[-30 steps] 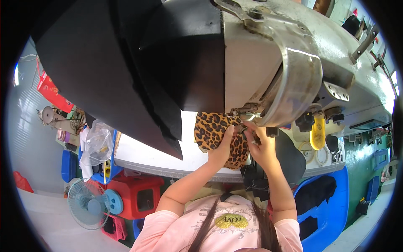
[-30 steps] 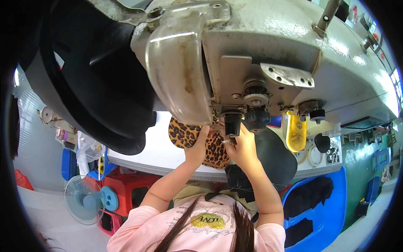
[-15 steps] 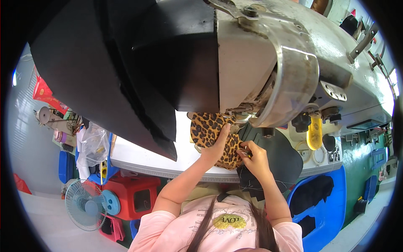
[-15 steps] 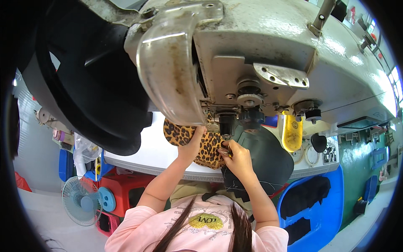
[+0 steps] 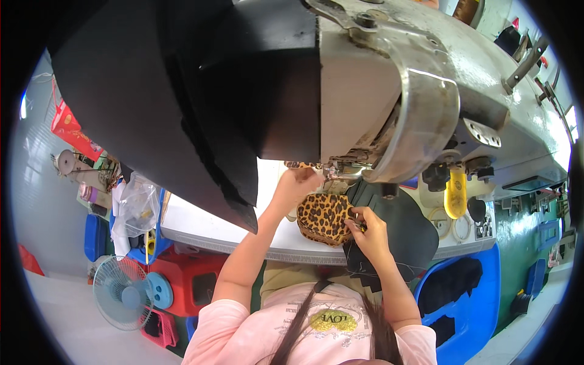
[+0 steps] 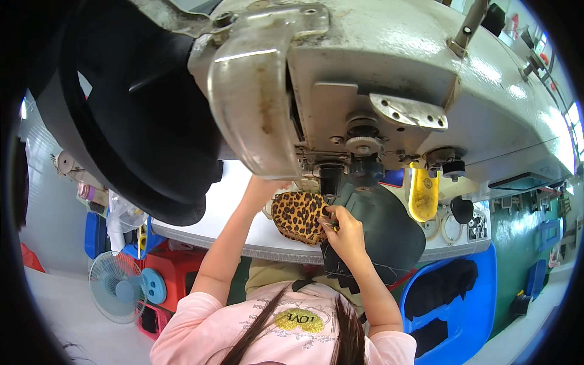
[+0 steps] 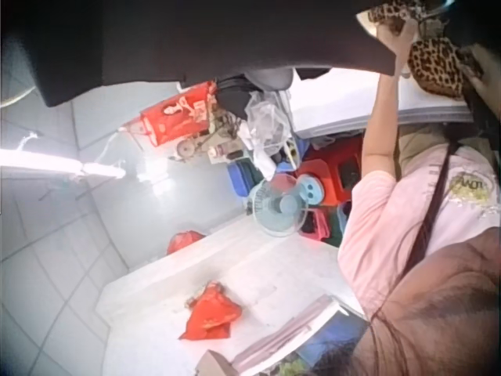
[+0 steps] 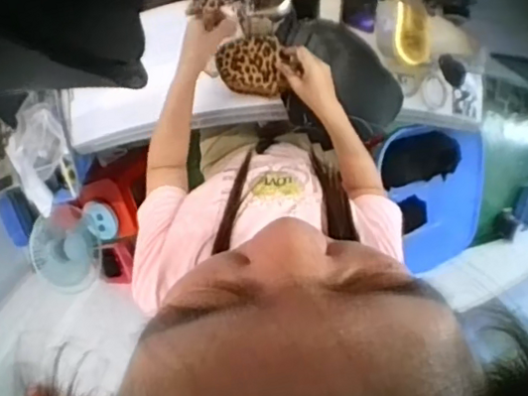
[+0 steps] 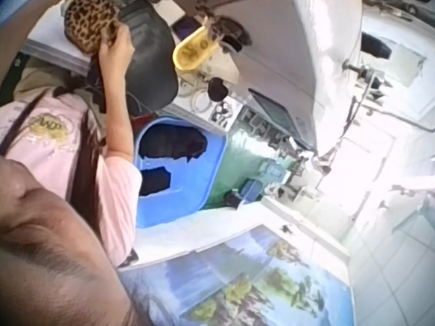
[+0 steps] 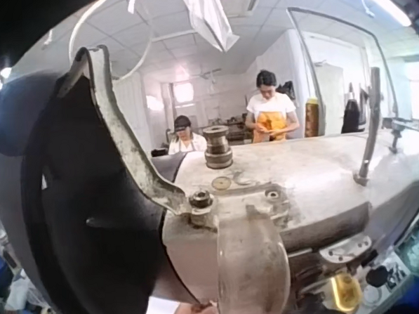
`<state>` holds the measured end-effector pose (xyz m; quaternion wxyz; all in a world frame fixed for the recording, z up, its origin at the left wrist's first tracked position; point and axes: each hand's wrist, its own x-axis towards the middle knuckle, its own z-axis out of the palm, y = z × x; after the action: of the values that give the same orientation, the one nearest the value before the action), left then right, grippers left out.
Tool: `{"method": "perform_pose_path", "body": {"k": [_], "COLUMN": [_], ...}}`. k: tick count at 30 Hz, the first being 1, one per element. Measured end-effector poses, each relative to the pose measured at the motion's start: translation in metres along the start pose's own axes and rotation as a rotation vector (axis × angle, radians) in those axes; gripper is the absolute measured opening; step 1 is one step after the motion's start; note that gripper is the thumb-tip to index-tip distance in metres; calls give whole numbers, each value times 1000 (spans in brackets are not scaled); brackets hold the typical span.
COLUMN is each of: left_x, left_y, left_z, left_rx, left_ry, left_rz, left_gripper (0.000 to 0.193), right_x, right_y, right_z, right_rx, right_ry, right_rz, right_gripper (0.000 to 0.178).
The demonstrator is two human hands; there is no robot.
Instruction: The person stitches patterned shoe parts together using a sewing machine and trims the threads with thread snips.
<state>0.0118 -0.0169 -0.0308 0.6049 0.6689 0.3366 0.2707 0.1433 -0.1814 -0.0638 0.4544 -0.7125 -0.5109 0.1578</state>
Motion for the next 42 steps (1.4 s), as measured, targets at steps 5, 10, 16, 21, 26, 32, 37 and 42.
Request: {"method": "perform_pose_path", "body": {"k": [5,10,16,21,26,32,37,42], "left_x": [-43,-42,-44,-19,-16,-17,-18,-18], "left_y": [-27,-25,7,24,34,35,41,59], "left_z": [10,12,1,-1,-3,-5,-6,-5], "left_rx": [863,794,-24,-391,-557,-605,-602,-547], "left_ry": [39,221,134,157,136,137,119,165], "left_rz": [305,624,239,91,1,44,7,2], "left_gripper": [56,28,10,7,9,13,14,15], "right_x": [1,5,26,42,47,49,48,50], "right_y": [4,-10,-27,-32,-50,-40,-46,-49], "right_z": [2,-5,-20,-16,-11,-6,-6,-6], "right_rx": [25,-46,433,661,786,739,777,810], "right_ry": [-6,28,-29,-75,5,-26,-9,-36], "right_rz": [20,71,42,225,344,378,403,409], "right_gripper": [28,24,13,14,20,24,24,25]}}
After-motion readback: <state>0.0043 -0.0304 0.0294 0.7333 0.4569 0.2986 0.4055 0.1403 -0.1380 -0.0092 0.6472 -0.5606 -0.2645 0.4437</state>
